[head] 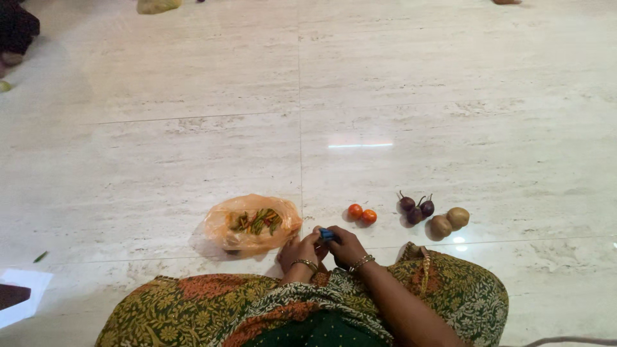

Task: The person sits on the floor and peels potatoes using a small blue peeler. They hold the potato in one hand and scrape the skin off with the other, placing the peeled potato into a plastic bag. Other vegetables like tomatoes and eggplants are visible on the floor nearby.

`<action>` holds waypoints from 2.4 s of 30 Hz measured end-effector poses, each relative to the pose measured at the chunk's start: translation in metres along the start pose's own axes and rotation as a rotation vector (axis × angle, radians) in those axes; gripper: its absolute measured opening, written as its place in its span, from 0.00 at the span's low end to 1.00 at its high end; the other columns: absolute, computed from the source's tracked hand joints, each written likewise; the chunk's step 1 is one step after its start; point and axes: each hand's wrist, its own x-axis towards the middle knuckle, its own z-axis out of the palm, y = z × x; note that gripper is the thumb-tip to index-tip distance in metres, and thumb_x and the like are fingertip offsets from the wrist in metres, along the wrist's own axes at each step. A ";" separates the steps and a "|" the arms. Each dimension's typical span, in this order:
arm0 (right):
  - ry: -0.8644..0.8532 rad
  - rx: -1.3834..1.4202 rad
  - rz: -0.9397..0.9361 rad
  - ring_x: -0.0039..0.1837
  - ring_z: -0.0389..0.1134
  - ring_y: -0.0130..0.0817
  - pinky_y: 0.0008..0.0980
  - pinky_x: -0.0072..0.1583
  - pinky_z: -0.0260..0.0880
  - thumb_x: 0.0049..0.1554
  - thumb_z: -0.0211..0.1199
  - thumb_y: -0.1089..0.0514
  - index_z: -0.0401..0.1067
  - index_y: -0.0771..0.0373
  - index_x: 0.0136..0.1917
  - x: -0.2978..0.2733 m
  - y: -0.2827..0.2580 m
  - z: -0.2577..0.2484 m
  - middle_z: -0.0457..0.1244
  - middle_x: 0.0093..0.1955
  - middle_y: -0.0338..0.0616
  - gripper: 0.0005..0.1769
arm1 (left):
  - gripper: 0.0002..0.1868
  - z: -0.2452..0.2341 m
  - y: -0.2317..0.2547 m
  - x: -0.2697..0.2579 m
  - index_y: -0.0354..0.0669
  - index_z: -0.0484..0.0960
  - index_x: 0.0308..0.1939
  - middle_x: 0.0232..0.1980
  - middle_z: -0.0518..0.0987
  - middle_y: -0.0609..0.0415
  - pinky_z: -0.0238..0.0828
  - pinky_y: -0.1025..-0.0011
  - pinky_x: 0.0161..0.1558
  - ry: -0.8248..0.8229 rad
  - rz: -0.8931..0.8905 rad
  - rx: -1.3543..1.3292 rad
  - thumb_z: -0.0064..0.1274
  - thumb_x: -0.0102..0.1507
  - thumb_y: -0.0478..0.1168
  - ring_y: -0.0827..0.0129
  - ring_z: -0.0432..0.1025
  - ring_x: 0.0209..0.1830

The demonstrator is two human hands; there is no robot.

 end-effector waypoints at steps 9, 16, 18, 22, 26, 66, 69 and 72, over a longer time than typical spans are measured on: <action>0.050 -0.105 -0.046 0.47 0.74 0.42 0.37 0.50 0.73 0.53 0.61 0.60 0.75 0.57 0.56 0.009 0.011 -0.008 0.72 0.44 0.50 0.16 | 0.04 0.007 -0.013 -0.006 0.40 0.80 0.38 0.32 0.77 0.53 0.75 0.70 0.34 -0.228 -0.072 0.211 0.55 0.60 0.36 0.67 0.72 0.30; 0.038 -0.098 -0.008 0.45 0.75 0.44 0.39 0.49 0.74 0.52 0.61 0.59 0.75 0.57 0.56 0.022 0.037 -0.009 0.72 0.42 0.51 0.17 | 0.04 0.014 -0.021 -0.006 0.43 0.78 0.39 0.32 0.77 0.53 0.76 0.68 0.35 -0.033 -0.131 0.234 0.51 0.64 0.38 0.64 0.73 0.30; 0.036 -0.135 -0.055 0.47 0.74 0.46 0.40 0.50 0.73 0.51 0.61 0.59 0.74 0.57 0.58 0.023 0.034 -0.008 0.71 0.44 0.52 0.19 | 0.04 0.013 -0.018 -0.004 0.36 0.77 0.40 0.33 0.77 0.53 0.75 0.71 0.34 -0.210 -0.046 0.253 0.54 0.63 0.34 0.66 0.72 0.30; -0.041 -0.119 -0.020 0.47 0.74 0.47 0.41 0.50 0.73 0.51 0.63 0.55 0.75 0.55 0.56 0.016 0.013 -0.008 0.71 0.43 0.51 0.17 | 0.06 0.005 -0.009 -0.006 0.40 0.79 0.43 0.31 0.75 0.55 0.73 0.70 0.32 -0.066 0.033 0.104 0.52 0.64 0.37 0.67 0.71 0.29; -0.081 -0.205 -0.017 0.48 0.73 0.50 0.43 0.51 0.72 0.53 0.63 0.53 0.74 0.56 0.53 0.013 0.004 -0.009 0.71 0.44 0.52 0.14 | 0.07 -0.005 -0.005 -0.011 0.42 0.78 0.44 0.31 0.75 0.55 0.73 0.70 0.33 0.053 -0.005 0.058 0.51 0.64 0.39 0.66 0.71 0.29; 0.077 -0.180 -0.068 0.48 0.72 0.48 0.42 0.51 0.72 0.49 0.61 0.61 0.72 0.59 0.54 0.011 0.021 -0.004 0.69 0.44 0.54 0.18 | 0.06 0.014 -0.011 0.001 0.45 0.77 0.40 0.28 0.71 0.57 0.67 0.72 0.22 -0.234 0.017 -0.004 0.56 0.65 0.42 0.69 0.67 0.21; -0.003 -0.158 0.010 0.46 0.74 0.45 0.40 0.50 0.74 0.50 0.60 0.61 0.72 0.58 0.55 0.003 0.004 -0.005 0.69 0.44 0.52 0.17 | 0.09 0.005 -0.011 0.013 0.41 0.78 0.41 0.31 0.72 0.54 0.71 0.69 0.28 -0.007 -0.053 0.009 0.52 0.67 0.43 0.66 0.70 0.26; 0.048 -0.123 -0.003 0.46 0.74 0.43 0.38 0.50 0.74 0.51 0.60 0.62 0.73 0.60 0.54 0.006 0.006 -0.009 0.69 0.45 0.50 0.16 | 0.11 0.008 -0.017 0.015 0.40 0.80 0.44 0.32 0.76 0.54 0.72 0.74 0.28 -0.027 -0.075 0.100 0.48 0.67 0.43 0.68 0.72 0.28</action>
